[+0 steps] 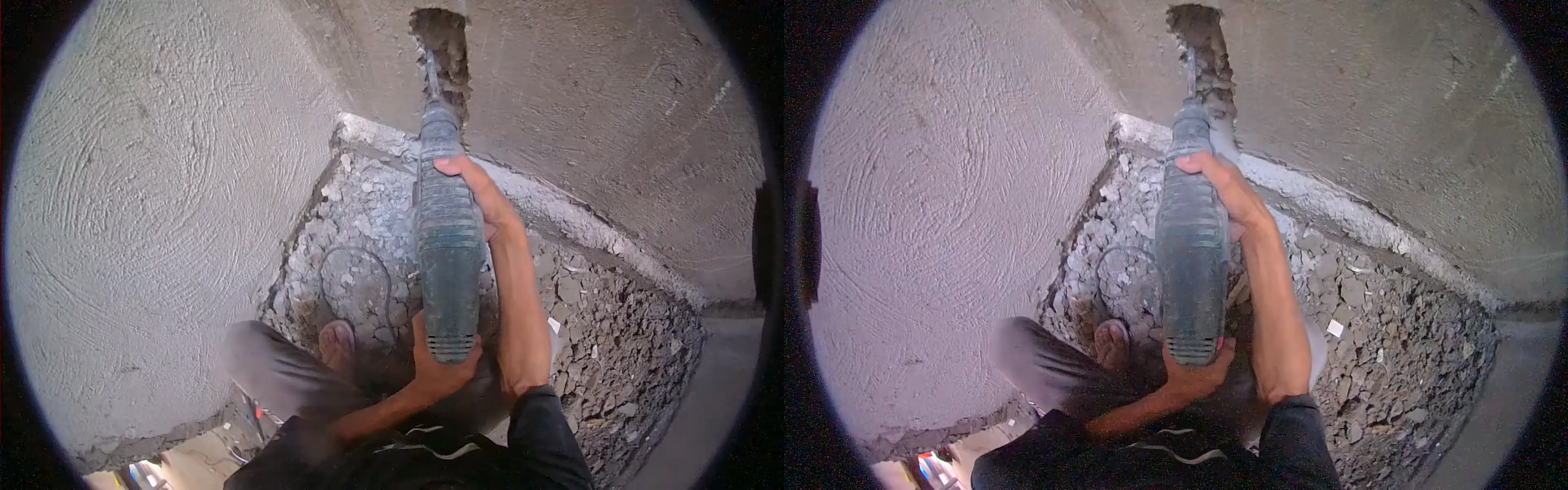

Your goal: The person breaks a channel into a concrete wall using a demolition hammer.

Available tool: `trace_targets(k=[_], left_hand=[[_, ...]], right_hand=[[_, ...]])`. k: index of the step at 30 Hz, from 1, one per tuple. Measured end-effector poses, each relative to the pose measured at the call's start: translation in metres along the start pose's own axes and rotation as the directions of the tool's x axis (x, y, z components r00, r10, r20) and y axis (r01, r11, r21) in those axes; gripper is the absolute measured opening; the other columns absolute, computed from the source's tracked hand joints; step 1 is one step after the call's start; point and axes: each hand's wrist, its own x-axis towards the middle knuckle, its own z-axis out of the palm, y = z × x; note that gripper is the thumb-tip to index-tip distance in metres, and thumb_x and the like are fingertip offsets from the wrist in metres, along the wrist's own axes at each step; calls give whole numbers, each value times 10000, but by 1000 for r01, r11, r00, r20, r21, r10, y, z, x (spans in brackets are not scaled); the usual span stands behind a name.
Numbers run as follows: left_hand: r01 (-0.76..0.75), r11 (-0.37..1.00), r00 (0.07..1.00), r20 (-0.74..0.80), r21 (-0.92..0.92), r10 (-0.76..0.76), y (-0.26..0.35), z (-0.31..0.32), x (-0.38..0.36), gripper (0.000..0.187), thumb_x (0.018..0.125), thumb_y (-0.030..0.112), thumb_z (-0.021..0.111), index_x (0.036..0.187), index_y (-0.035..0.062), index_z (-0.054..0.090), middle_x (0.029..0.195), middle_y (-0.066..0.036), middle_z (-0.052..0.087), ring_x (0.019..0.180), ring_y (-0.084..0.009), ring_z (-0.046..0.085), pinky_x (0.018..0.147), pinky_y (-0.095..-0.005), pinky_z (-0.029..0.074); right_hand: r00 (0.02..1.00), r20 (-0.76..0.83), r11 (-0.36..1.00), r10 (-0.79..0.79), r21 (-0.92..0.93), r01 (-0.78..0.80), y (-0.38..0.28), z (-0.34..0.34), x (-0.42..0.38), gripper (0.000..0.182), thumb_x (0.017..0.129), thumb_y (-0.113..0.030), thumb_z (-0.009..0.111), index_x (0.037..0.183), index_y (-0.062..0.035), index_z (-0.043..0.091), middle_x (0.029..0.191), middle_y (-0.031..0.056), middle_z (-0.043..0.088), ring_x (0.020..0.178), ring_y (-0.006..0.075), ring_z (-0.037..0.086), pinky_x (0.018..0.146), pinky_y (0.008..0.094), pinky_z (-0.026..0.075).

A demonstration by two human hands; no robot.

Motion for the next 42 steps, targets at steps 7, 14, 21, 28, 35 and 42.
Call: trace_targets(k=[7, 14, 21, 28, 35, 42], left_hand=[[-284, 943, 959, 53, 172, 279, 6, -28, 8, 677, 732, 47, 773, 1270, 24, 364, 988, -69, 588, 845, -159, 609, 764, -317, 509], [-116, 949, 990, -38, 292, 132, 18, -87, 27, 384, 717, 76, 783, 1049, -1, 604, 882, -48, 670, 758, -142, 635, 711, -298, 516], [-206, 915, 976, 12, 346, 216, 45, -95, 43, 463, 704, 64, 757, 1112, 0, 548, 936, -72, 657, 795, -180, 626, 751, -312, 506], [-226, 883, 974, 81, 411, 211, 41, -116, 43, 498, 680, 116, 769, 1117, 8, 555, 918, -71, 645, 808, -226, 617, 788, -345, 493], [-33, 955, 999, 7, 296, 32, 68, -148, 55, 435, 672, 113, 777, 1072, 5, 641, 986, -94, 685, 859, -226, 654, 812, -327, 508], [130, 898, 984, 58, 419, -169, 66, -184, 60, 416, 686, 25, 757, 1095, 34, 687, 1012, -88, 708, 904, -241, 666, 822, -350, 518]], right_hand=[[998, -33, 999, -53, 6, 53, 1, 14, 14, 522, 763, -348, 727, 1097, 26, 582, 927, 110, 629, 791, 211, 642, 709, 344, 530], [968, -164, 982, -189, -39, 185, 15, 44, 32, 502, 747, -314, 725, 1064, 54, 599, 914, 108, 642, 748, 203, 632, 697, 323, 523], [977, -144, 983, -160, 66, 170, 3, 50, 34, 463, 774, -313, 716, 1045, 45, 604, 890, 101, 645, 732, 181, 628, 674, 316, 516], [975, -150, 983, -161, 66, 173, -1, 64, 36, 435, 783, -305, 724, 1027, 35, 603, 872, 90, 633, 715, 171, 621, 657, 323, 517], [958, -190, 972, -213, 56, 227, 10, 83, 52, 440, 828, -381, 683, 1022, 8, 616, 860, 80, 625, 719, 173, 610, 662, 324, 494], [940, -278, 958, -200, 146, 247, 16, 96, 66, 454, 819, -324, 724, 1045, 41, 577, 863, 98, 616, 700, 191, 620, 671, 339, 531]])
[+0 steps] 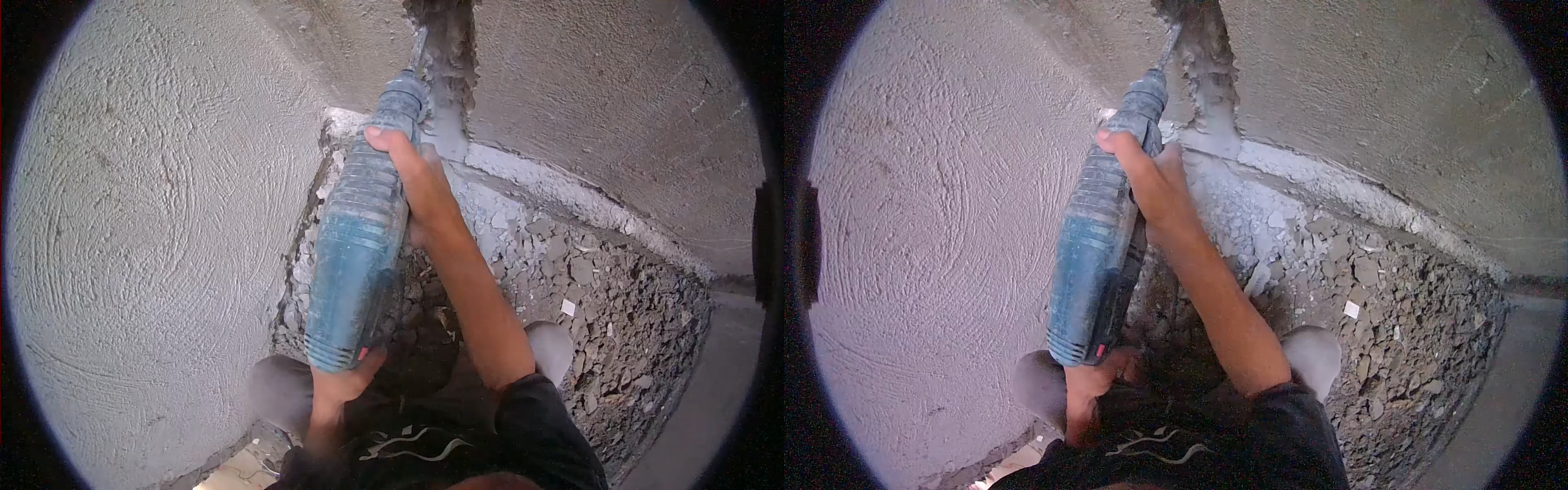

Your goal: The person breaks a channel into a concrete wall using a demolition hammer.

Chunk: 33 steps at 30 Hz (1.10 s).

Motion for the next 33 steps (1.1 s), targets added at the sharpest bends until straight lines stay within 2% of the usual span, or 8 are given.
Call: trace_targets(k=[7, 10, 15, 21, 29, 30, 32, 33], left_hand=[[-184, 982, 981, -48, 39, 186, 19, -31, 8, 441, 653, -44, 719, 1089, 7, 684, 1029, -84, 700, 943, -207, 658, 833, -322, 513], [-2, 947, 997, -68, -322, -21, 33, -44, 10, 430, 641, -67, 682, 1066, -5, 688, 1023, -100, 696, 949, -197, 657, 842, -317, 515], [6, 995, 998, 70, -99, 1, 28, -84, 3, 407, 647, -41, 634, 1050, -5, 678, 988, -89, 677, 933, -235, 658, 824, -327, 520], [-385, 921, 921, -45, 69, 388, 20, -25, -26, 828, 661, 199, 833, 1366, -14, 455, 1067, -168, 670, 963, -298, 677, 876, -385, 529], [-150, 963, 985, 50, -223, 165, -79, 51, -45, 740, 681, 226, 844, 1295, 19, 488, 1194, -163, 631, 1114, -277, 613, 881, -435, 527], [291, 671, 957, 203, -682, -208, -88, 59, -46, 748, 691, 223, 846, 1308, 26, 473, 1204, -154, 628, 1107, -271, 621, 889, -432, 525], [559, 51, 774, 499, -827, -390, -99, 66, -46, 757, 701, 219, 849, 1322, 33, 458, 1213, -146, 626, 1101, -265, 628, 897, -430, 523], [319, 593, 947, 276, -740, -164, -79, 56, -44, 789, 702, 224, 850, 1345, 37, 434, 1221, -149, 622, 1099, -269, 632, 908, -424, 520]], right_hand=[[994, 105, 996, -1, 84, -8, -3, 10, 5, 826, 697, -318, 811, 1228, 139, 374, 1032, 193, 553, 856, 237, 612, 702, 359, 554], [999, 24, 999, -39, 38, 38, 2, 24, 9, 798, 696, -346, 805, 1213, 112, 407, 1030, 187, 558, 846, 239, 612, 715, 361, 553], [998, 36, 997, -58, 47, 56, 16, 32, -9, 645, 772, -403, 726, 1162, 59, 501, 968, 145, 601, 862, 247, 635, 745, 385, 551], [995, 98, 994, -24, 110, 13, 39, -25, -50, 506, 857, -467, 611, 1094, -20, 598, 941, 130, 647, 812, 255, 667, 739, 388, 553], [996, -55, 992, 65, -108, -71, 49, -50, -66, 709, 777, -524, 630, 1156, 70, 556, 942, 207, 645, 814, 329, 687, 707, 440, 576], [995, -70, 990, 72, -114, -79, 49, -52, -68, 709, 777, -524, 630, 1156, 70, 556, 942, 207, 645, 814, 329, 687, 707, 440, 576], [997, -79, 973, -27, -229, 8, 43, -52, -66, 720, 765, -531, 639, 1151, 71, 562, 937, 205, 645, 817, 326, 689, 702, 436, 577], [995, -81, 963, -63, -268, 39, 40, -52, -66, 723, 761, -534, 642, 1150, 72, 564, 936, 204, 646, 818, 325, 690, 701, 435, 577]])
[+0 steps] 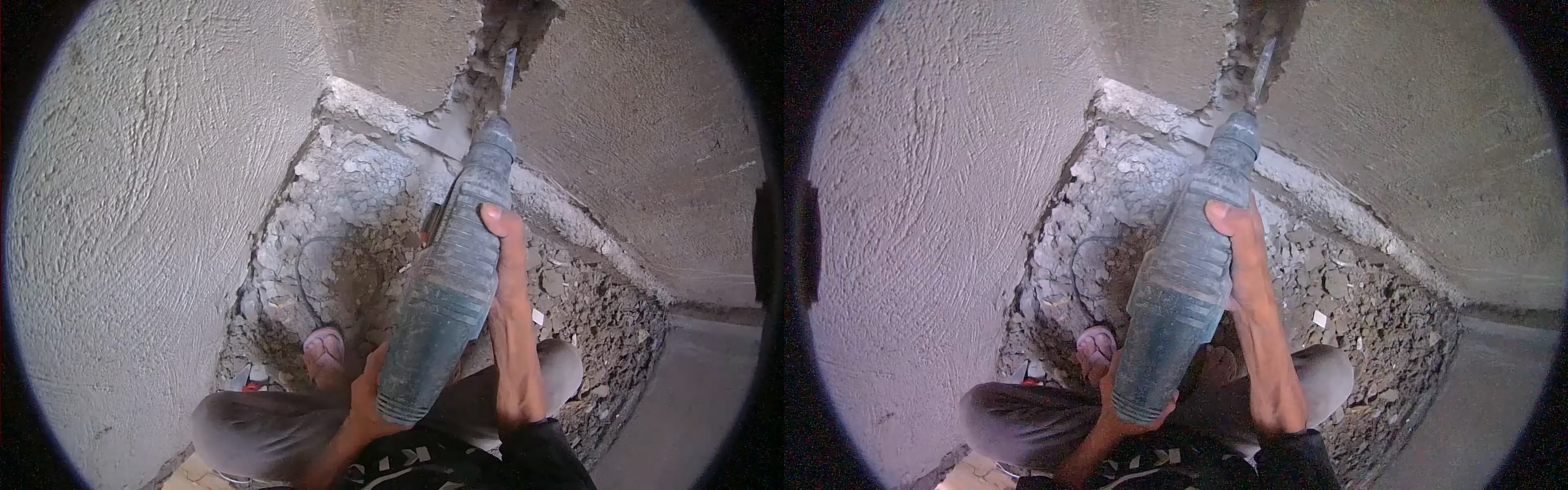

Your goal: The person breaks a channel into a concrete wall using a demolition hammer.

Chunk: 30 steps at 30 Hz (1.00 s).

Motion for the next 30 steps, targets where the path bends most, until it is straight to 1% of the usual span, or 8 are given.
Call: trace_targets(k=[1, 9, 11, 14, 19, 23, 28, 30], left_hand=[[-361, 820, 932, 204, 445, 299, 16, 9, 0, 821, 703, 228, 852, 1369, 41, 409, 1230, -152, 618, 1097, -273, 637, 919, -418, 518], [-543, 679, 839, 299, 494, 454, 32, 56, 30, 912, 678, 197, 869, 1411, 41, 349, 1235, -164, 614, 1103, -261, 639, 960, -401, 502], [-567, 615, 823, 351, 548, 447, 20, 62, 34, 931, 670, 185, 876, 1416, 33, 340, 1240, -173, 611, 1102, -262, 639, 967, -401, 498], [-363, 905, 930, 145, 222, 338, 18, 89, 35, 883, 670, 209, 887, 1372, 16, 387, 1203, -192, 629, 1085, -292, 647, 947, -409, 502], [-279, 773, 960, 178, 570, 216, 21, 120, 41, 841, 670, 298, 904, 1308, 0, 443, 1165, -213, 629, 1068, -340, 650, 899, -431, 510], [-349, 565, 906, 114, 748, 408, 15, 106, 25, 949, 669, 299, 906, 1394, -16, 382, 1157, -214, 640, 1032, -350, 667, 912, -438, 511], [-445, 837, 891, 67, 320, 448, 15, 51, 9, 843, 677, 246, 877, 1331, -7, 408, 1172, -211, 604, 1032, -317, 646, 866, -391, 509], [-522, 452, 805, 241, 723, 543, 14, 17, 4, 815, 683, 203, 877, 1321, -4, 413, 1177, -181, 606, 974, -256, 648, 834, -361, 518]], right_hand=[[999, -34, 999, -15, -29, 14, -4, -1, 0, 734, 758, -540, 644, 1157, 70, 564, 938, 203, 648, 815, 321, 688, 695, 431, 577], [981, -195, 1000, 2, -6, -3, -40, -18, 24, 703, 753, -501, 681, 1166, 54, 559, 909, 201, 651, 768, 311, 683, 666, 408, 587], [983, -117, 987, 141, 90, -131, -54, -16, 31, 541, 773, -376, 714, 1156, -20, 574, 932, 124, 619, 770, 222, 629, 695, 369, 542], [988, -85, 979, 131, 169, -115, -61, -26, 33, 566, 770, -387, 701, 1166, -2, 576, 933, 157, 635, 769, 262, 645, 727, 420, 572], [997, -74, 977, 18, 213, -2, -51, -51, 43, 726, 712, -514, 637, 1183, 31, 548, 935, 228, 631, 711, 362, 647, 681, 524, 569], [991, 101, 911, -90, 410, 41, -29, -53, 41, 743, 709, -506, 651, 1206, 33, 530, 970, 226, 624, 725, 346, 653, 668, 519, 565], [993, 85, 993, 78, 77, -85, 6, -44, 21, 711, 794, -448, 683, 1301, -1, 464, 1163, 168, 564, 1067, 279, 585, 878, 388, 526], [989, 140, 988, 45, 140, -64, 12, -15, 11, 730, 795, -424, 710, 1318, 3, 434, 1188, 168, 543, 1092, 267, 568, 878, 365, 518]])
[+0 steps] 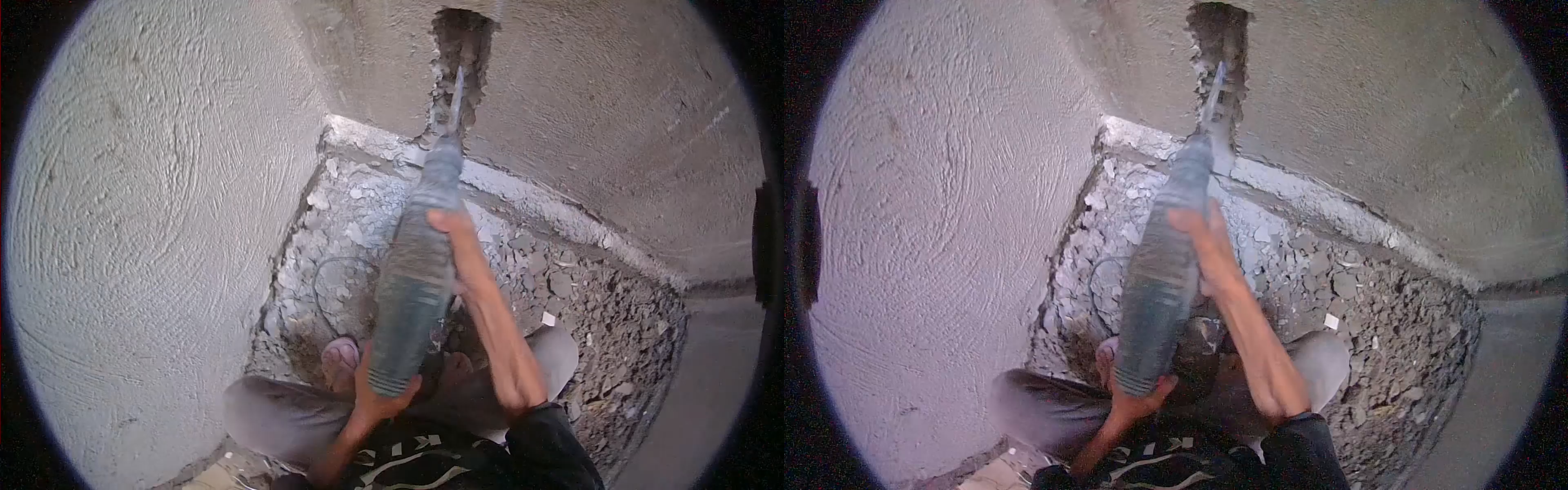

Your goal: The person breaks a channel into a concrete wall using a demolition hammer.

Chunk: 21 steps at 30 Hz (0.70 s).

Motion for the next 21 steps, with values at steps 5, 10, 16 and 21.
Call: trace_targets(k=[5, 10, 16, 21], left_hand=[[317, 936, 944, -46, -151, -327, 12, -30, 4, 525, 692, 127, 864, 1110, -8, 576, 969, -89, 653, 781, -160, 642, 723, -321, 534], [211, 973, 969, -110, -93, -221, 30, -56, 33, 361, 686, 133, 872, 952, -2, 669, 793, -36, 678, 698, -117, 613, 656, -305, 529], [-13, 980, 990, -134, 198, 41, 35, -36, 49, 518, 703, 142, 864, 1130, 23, 597, 955, -76, 668, 807, -174, 654, 713, -317, 538], [-148, 966, 982, -81, 213, 169, 28, -5, 51, 720, 690, 202, 876, 1261, 31, 472, 1000, -110, 657, 872, -212, 668, 737, -333, 543]], right_hand=[[996, -84, 995, 43, -82, -50, 19, 18, 10, 653, 824, -329, 713, 1309, -18, 406, 1063, 120, 537, 936, 209, 578, 763, 391, 541], [996, -14, 994, -88, 57, 88, 10, 40, 25, 642, 831, -312, 699, 1313, -19, 392, 1061, 111, 528, 917, 204, 580, 750, 384, 543], [994, 107, 986, -18, 166, 0, -13, 28, 45, 533, 823, -342, 676, 1206, -12, 510, 983, 111, 594, 849, 225, 619, 747, 387, 539], [987, 150, 979, 59, 183, -86, -22, 9, 47, 487, 816, -365, 669, 1146, -27, 550, 946, 99, 617, 815, 228, 628, 750, 398, 531]])
